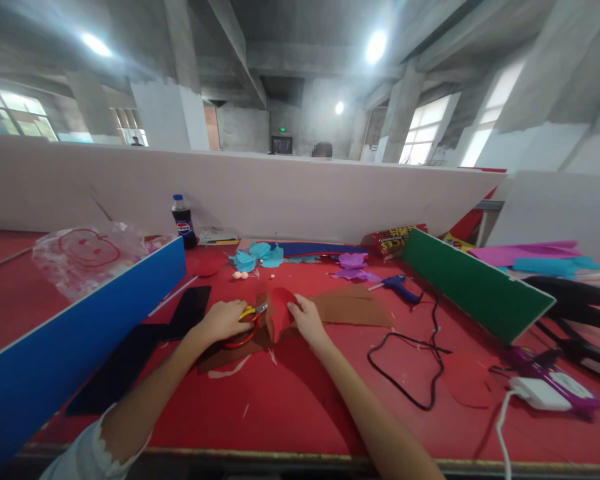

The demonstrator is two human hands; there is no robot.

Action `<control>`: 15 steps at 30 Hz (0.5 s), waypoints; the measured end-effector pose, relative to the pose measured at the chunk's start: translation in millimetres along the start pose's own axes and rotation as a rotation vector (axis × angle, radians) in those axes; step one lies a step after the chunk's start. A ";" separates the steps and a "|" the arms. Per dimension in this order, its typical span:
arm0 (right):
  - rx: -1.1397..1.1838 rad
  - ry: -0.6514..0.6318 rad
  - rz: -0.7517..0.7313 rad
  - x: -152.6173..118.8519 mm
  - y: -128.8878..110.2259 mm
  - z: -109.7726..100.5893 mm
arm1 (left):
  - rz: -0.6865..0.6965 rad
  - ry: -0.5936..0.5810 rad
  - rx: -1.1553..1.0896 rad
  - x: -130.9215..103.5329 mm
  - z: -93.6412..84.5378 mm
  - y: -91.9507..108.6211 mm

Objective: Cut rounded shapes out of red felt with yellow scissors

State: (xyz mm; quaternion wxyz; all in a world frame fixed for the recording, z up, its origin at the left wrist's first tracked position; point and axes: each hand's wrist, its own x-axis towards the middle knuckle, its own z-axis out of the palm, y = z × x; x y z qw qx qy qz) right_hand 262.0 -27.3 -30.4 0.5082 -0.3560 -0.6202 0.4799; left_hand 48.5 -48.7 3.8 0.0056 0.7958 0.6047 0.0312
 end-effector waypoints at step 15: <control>-0.089 0.177 -0.069 4.1 -3.8 -9.3 | -0.210 -0.008 0.034 -3.8 7.9 12.7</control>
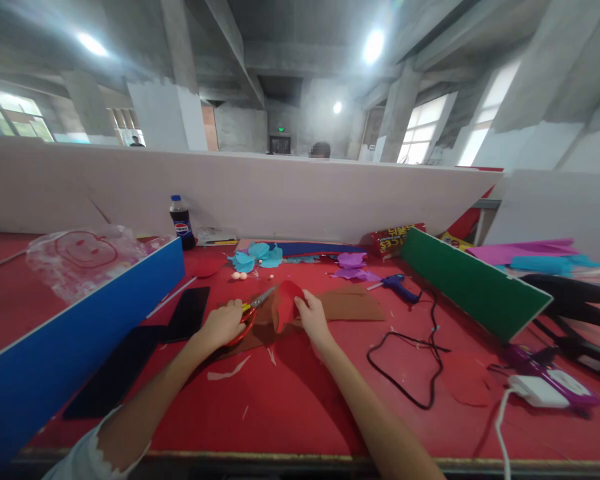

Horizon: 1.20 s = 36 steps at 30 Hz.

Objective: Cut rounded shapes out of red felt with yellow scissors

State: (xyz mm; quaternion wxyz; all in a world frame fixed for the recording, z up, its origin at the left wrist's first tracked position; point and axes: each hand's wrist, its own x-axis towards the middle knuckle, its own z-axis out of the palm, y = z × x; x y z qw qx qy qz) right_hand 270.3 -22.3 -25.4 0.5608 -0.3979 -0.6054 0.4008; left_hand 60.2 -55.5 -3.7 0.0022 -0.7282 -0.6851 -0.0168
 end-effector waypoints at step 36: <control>-0.018 0.229 -0.119 -6.5 -21.3 -0.4 | 0.343 0.148 -0.760 -12.1 -11.2 17.5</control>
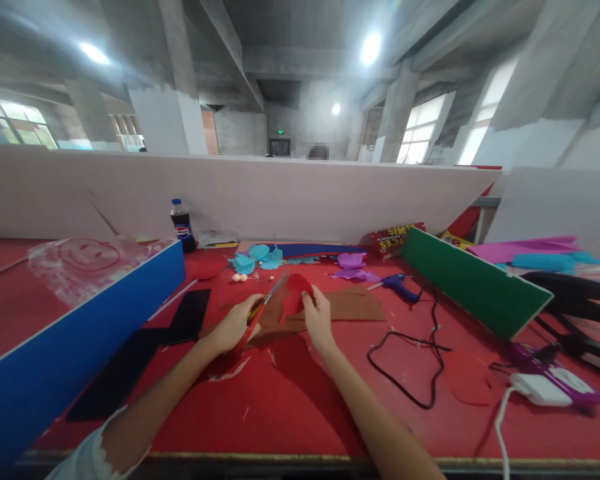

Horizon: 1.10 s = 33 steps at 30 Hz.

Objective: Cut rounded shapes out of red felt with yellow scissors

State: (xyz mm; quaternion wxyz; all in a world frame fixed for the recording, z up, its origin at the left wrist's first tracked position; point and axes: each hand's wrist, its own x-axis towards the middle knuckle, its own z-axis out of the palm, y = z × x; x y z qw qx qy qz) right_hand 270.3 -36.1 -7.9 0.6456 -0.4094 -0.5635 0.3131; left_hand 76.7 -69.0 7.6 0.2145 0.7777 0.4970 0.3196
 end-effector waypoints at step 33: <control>0.015 -0.013 0.012 0.3 -0.8 -0.2 | -0.084 -0.011 0.307 -0.8 -4.1 13.0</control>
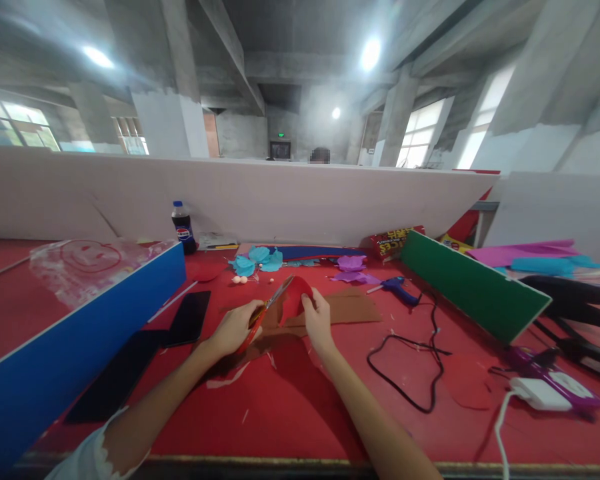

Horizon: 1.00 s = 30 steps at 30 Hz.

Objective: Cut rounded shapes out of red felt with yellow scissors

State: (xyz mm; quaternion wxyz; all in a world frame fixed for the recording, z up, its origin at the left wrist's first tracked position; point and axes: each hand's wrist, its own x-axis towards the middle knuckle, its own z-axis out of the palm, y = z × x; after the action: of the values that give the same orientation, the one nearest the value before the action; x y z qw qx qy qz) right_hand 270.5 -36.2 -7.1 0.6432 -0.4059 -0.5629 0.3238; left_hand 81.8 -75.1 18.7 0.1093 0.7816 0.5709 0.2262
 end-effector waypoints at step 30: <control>0.038 -0.029 0.016 -0.7 -1.0 0.4 | 0.033 -0.058 0.103 -0.7 0.9 -1.8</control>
State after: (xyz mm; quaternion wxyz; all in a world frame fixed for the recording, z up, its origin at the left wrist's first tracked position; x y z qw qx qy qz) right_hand 269.9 -37.3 -6.4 0.6399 -0.3934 -0.5626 0.3453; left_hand 80.5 -75.1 17.0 0.0818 0.8017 0.5655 0.1755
